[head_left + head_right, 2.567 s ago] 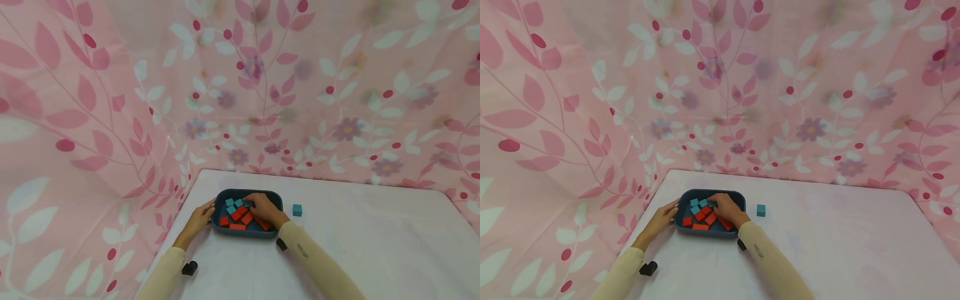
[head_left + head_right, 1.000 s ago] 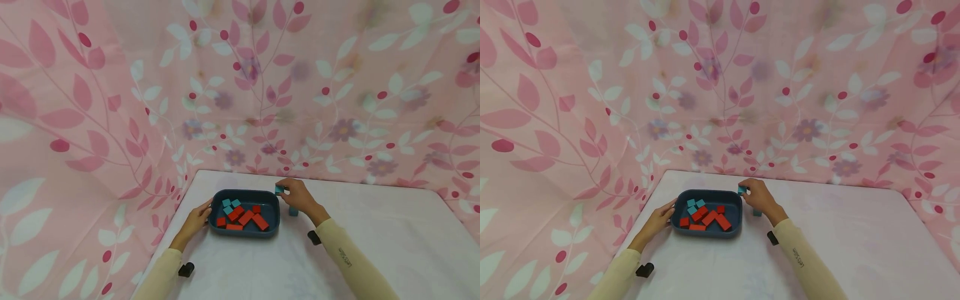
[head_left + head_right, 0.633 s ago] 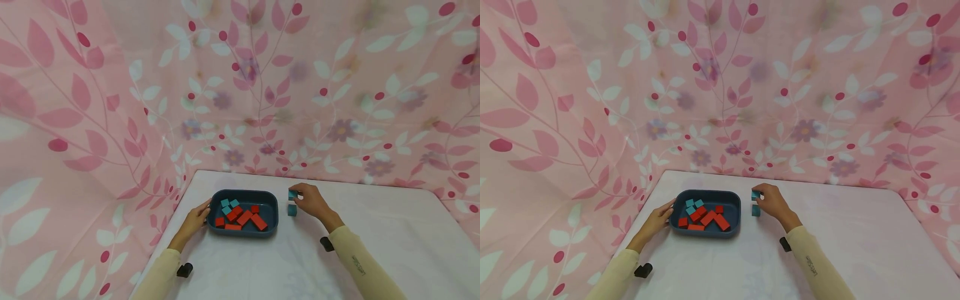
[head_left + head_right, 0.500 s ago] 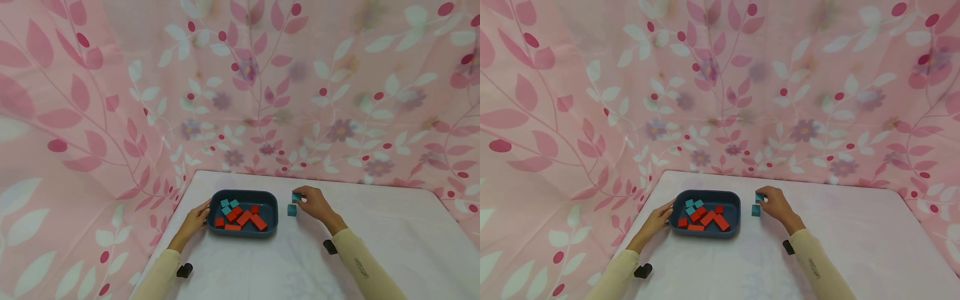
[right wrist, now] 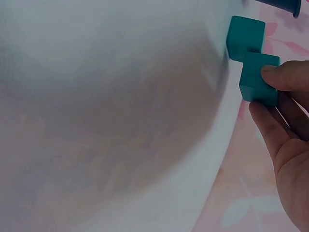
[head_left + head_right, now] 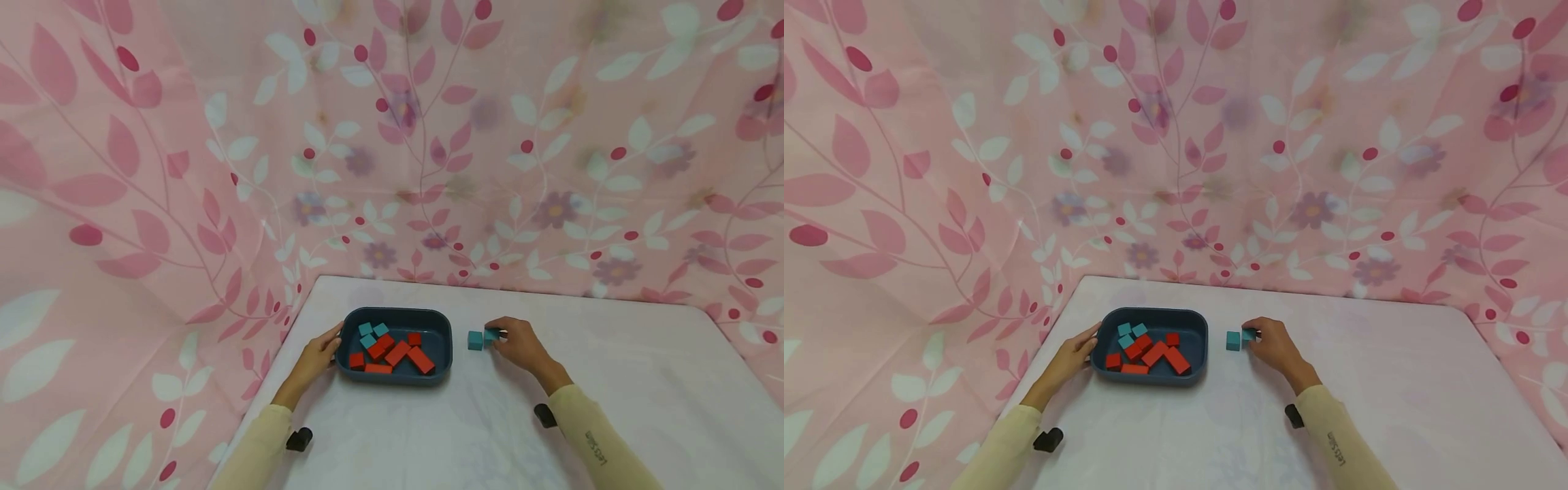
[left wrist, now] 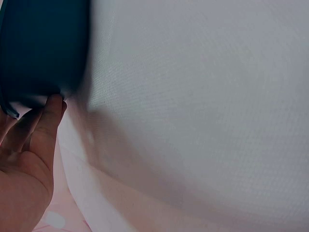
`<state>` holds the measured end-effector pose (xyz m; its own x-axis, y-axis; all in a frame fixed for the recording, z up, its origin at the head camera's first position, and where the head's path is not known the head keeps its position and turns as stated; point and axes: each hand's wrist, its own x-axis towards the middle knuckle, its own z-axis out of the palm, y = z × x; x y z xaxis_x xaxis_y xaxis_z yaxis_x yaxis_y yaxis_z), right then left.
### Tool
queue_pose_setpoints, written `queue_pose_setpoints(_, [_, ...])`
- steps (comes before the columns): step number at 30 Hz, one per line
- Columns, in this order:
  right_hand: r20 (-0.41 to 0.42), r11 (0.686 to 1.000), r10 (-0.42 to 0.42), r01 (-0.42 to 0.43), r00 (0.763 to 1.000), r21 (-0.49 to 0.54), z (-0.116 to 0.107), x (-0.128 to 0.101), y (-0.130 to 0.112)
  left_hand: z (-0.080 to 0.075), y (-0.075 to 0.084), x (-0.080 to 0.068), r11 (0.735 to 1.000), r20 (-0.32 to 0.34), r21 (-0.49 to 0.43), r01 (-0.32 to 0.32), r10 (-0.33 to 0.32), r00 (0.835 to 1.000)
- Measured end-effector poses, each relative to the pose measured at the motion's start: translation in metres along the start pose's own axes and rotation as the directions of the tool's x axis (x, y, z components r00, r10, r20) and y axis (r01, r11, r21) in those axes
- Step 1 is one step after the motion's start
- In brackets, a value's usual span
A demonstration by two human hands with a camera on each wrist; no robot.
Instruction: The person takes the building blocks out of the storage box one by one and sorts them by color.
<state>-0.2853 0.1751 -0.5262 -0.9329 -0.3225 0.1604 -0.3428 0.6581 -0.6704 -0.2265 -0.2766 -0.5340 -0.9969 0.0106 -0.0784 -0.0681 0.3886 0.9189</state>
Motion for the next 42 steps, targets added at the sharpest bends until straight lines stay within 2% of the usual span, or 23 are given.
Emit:
queue_pose_setpoints(5, [0.005,1.0,0.01,-0.01,1.0,0.002,0.007,0.0,0.004,0.001,-0.001,0.0,1.0,0.002,0.013,-0.02,0.02,1.0])
queue_pose_setpoints(12, [0.029,0.998,0.067,-0.067,0.997,0.004,0.011,0.0,0.006,0.0,-0.002,0.0,0.999,0.011,0.001,-0.032,0.032,0.999])
queue_pose_setpoints(18, [0.036,0.998,0.06,-0.061,0.998,0.018,0.012,0.0,0.007,-0.001,0.001,-0.001,0.999,-0.001,0.014,-0.033,0.033,0.999])
queue_pose_setpoints(26, [0.062,0.999,0.045,-0.043,0.997,-0.02,0.01,0.006,0.003,-0.002,0.0,0.0,0.999,-0.002,0.022,-0.035,0.035,0.999])
queue_pose_setpoints(36, [0.035,0.995,-0.098,0.098,0.995,-0.025,0.006,0.032,-0.036,0.002,-0.002,0.0,0.999,-0.004,0.009,-0.032,0.032,0.999])
queue_pose_setpoints(42, [0.061,0.971,-0.238,0.239,0.969,-0.002,0.02,0.055,-0.063,0.002,0.002,-0.002,0.999,0.0,-0.03,-0.043,0.043,0.999])
